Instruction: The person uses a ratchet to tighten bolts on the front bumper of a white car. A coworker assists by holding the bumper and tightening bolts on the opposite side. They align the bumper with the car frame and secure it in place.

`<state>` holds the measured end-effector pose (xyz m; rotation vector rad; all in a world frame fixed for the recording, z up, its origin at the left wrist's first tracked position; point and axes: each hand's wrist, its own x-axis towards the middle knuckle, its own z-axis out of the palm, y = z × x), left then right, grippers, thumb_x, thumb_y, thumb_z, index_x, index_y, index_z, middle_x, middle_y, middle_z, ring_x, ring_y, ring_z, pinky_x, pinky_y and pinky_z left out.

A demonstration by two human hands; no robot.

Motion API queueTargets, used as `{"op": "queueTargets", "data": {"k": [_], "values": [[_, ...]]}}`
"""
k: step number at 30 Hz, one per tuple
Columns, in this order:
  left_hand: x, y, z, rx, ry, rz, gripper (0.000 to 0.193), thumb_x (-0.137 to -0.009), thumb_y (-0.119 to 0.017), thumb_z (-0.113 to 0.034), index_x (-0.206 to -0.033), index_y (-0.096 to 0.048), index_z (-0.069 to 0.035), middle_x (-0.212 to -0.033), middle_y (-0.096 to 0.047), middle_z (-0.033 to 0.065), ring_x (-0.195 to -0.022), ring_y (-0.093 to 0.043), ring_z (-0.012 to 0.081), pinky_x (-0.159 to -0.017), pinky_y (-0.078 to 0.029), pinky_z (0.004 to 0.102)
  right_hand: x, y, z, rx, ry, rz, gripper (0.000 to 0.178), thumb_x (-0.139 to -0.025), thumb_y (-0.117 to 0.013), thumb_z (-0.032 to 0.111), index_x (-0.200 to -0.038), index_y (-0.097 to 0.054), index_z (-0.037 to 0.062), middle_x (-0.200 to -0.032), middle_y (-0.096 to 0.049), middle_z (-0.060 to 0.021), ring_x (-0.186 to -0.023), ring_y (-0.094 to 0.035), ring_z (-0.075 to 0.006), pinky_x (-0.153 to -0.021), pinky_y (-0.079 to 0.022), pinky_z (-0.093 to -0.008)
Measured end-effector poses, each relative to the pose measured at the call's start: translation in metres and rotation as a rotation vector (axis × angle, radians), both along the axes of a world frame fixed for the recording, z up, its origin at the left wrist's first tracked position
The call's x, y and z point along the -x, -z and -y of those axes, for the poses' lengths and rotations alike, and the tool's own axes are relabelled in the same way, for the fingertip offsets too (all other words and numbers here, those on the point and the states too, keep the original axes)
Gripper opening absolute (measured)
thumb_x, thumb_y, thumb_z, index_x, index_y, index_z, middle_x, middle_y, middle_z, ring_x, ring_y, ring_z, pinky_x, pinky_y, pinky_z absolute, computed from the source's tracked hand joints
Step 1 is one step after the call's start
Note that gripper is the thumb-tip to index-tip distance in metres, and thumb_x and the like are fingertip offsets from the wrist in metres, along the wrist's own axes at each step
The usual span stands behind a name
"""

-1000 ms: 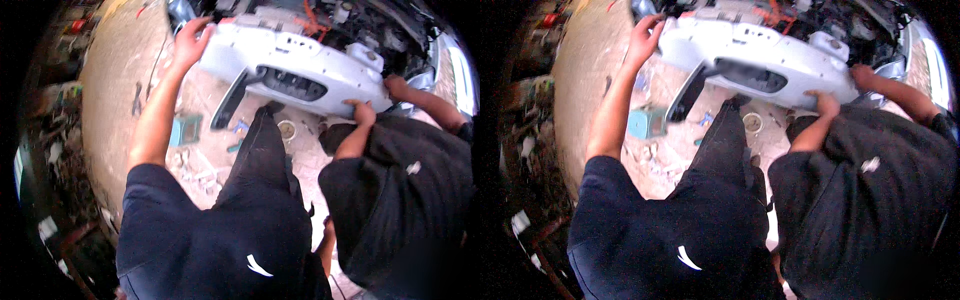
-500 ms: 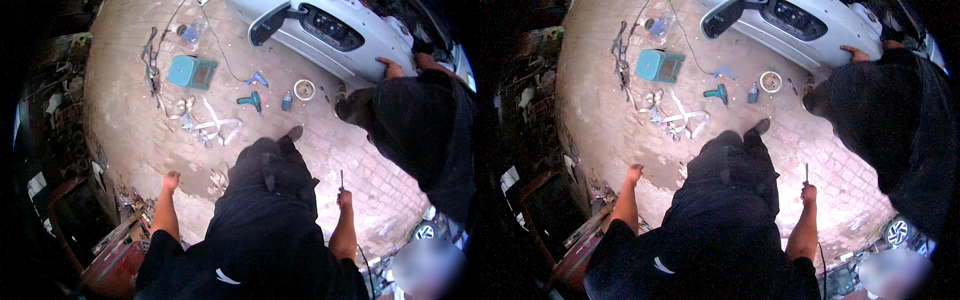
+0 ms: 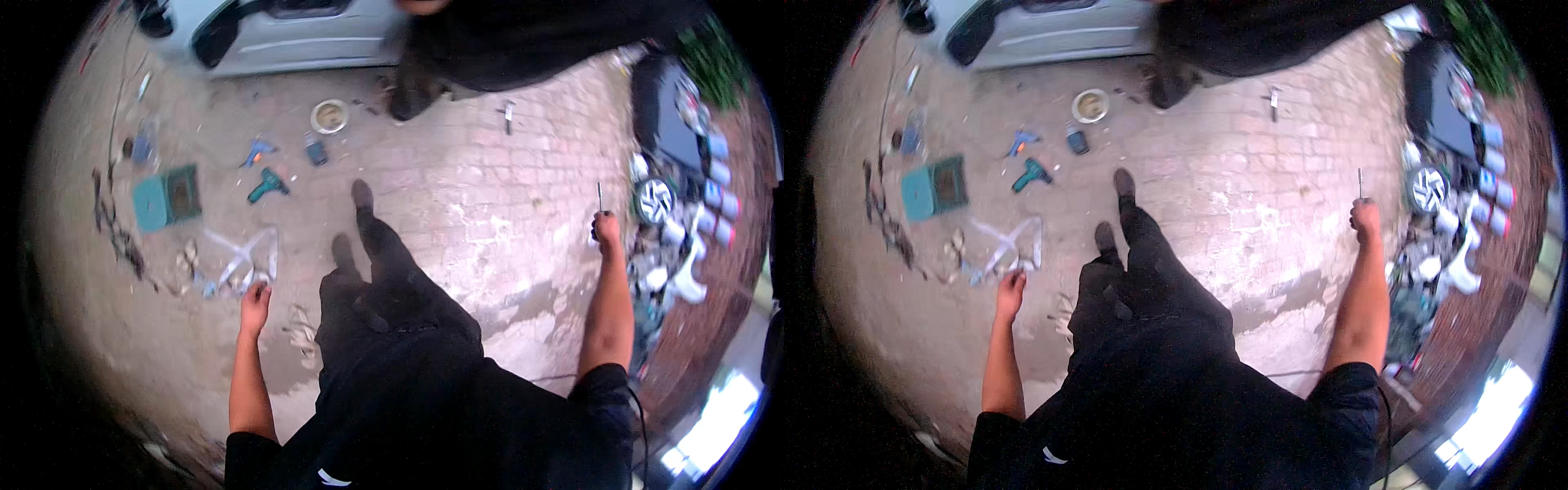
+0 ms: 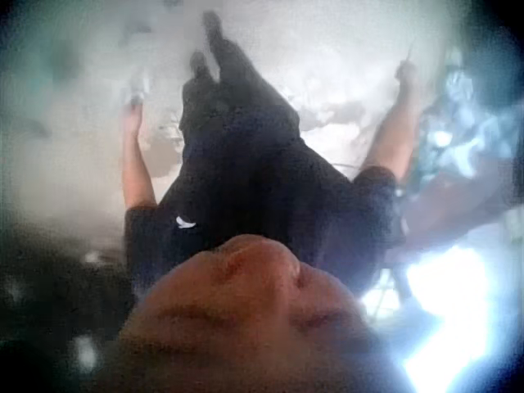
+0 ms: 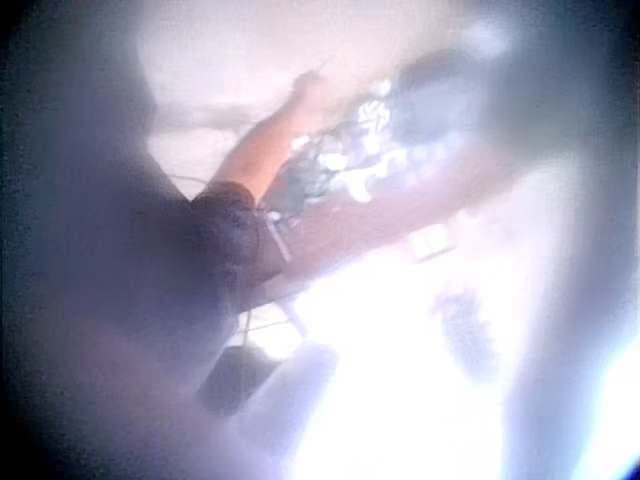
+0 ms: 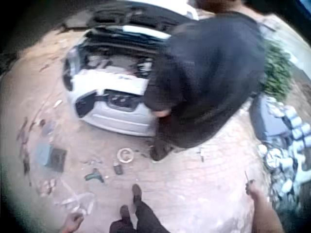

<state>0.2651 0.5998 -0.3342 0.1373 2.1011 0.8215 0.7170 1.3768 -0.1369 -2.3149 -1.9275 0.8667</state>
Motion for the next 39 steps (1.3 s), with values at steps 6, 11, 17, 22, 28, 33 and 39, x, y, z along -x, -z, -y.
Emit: {"op": "queueTargets", "data": {"k": [6,11,17,22,28,33,39], "values": [[-0.008,0.01,-0.074,0.051,0.465,-0.068,0.04,-0.092,-0.068,-0.027,-0.117,-0.065,0.005,-0.105,-0.072,0.0228,-0.094,-0.072,0.03,-0.084,-0.056,0.0387,-0.198,-0.105,0.144,0.112,-0.534,0.371,0.044,-0.091,-0.063,0.026,-0.125,-0.06,-0.0004,-0.111,-0.071,-0.0214,-0.105,-0.068,-0.0334,-0.09,-0.053,-0.0434],[-0.02,0.029,-0.225,-0.038,0.601,-0.152,0.037,-0.091,-0.068,-0.024,-0.116,-0.066,0.003,-0.104,-0.072,0.0221,-0.092,-0.072,0.0307,-0.082,-0.056,0.0384,-0.243,-0.083,0.349,0.605,0.232,0.005,0.035,-0.095,-0.068,0.04,-0.088,-0.069,0.0065,-0.068,-0.06,-0.0011,-0.061,-0.053,-0.0115,-0.056,-0.045,-0.0313],[-0.081,0.036,-0.446,0.028,0.867,-0.149,0.036,-0.089,-0.067,-0.024,-0.117,-0.066,0.0,-0.102,-0.071,0.0213,-0.098,-0.071,0.0323,-0.085,-0.056,0.0383,-0.227,0.093,0.391,0.504,0.828,-0.62,0.036,-0.101,-0.06,0.038,-0.08,-0.057,0.0079,-0.065,-0.056,-0.0026,-0.056,-0.053,-0.0132,-0.053,-0.044,-0.0303],[-0.152,0.071,-0.622,0.031,1.091,-0.141,0.039,-0.092,-0.067,-0.029,-0.119,-0.066,-0.001,-0.109,-0.071,0.0198,-0.099,-0.07,0.0311,-0.086,-0.054,0.0377,-0.261,0.207,0.206,0.362,0.301,-0.369,0.026,-0.102,-0.056,0.029,-0.103,-0.067,0.0052,-0.07,-0.063,-0.008,-0.064,-0.062,-0.0212,-0.059,-0.049,-0.0391],[-0.249,0.094,-0.843,-0.071,1.216,-0.173,0.043,-0.092,-0.067,-0.031,-0.12,-0.064,0.002,-0.111,-0.069,0.021,-0.098,-0.069,0.0329,-0.086,-0.054,0.0408,-0.272,0.204,-0.117,0.382,-0.043,-0.321,0.029,-0.09,-0.069,0.031,-0.093,-0.068,0.002,-0.073,-0.064,-0.0157,-0.066,-0.063,-0.0304,-0.062,-0.048,-0.0405],[-0.284,0.13,-1.017,-0.036,1.117,-0.126,0.042,-0.089,-0.068,-0.032,-0.119,-0.065,-0.002,-0.108,-0.071,0.0178,-0.096,-0.07,0.032,-0.086,-0.055,0.0413,-0.235,0.273,-0.326,0.397,-0.201,-0.293,0.034,-0.085,-0.074,0.035,-0.09,-0.068,0.0017,-0.079,-0.066,-0.0179,-0.074,-0.066,-0.0302,-0.068,-0.05,-0.0418],[-0.271,0.271,-1.179,0.109,1.15,-0.228,0.047,-0.085,-0.071,-0.034,-0.121,-0.065,-0.003,-0.108,-0.071,0.0173,-0.096,-0.07,0.0317,-0.088,-0.054,0.0426,-0.164,0.422,-0.467,0.494,0.079,-0.439,0.035,-0.083,-0.075,0.035,-0.092,-0.068,0.002,-0.086,-0.069,-0.0206,-0.082,-0.068,-0.0346,-0.074,-0.053,-0.0426]]}}
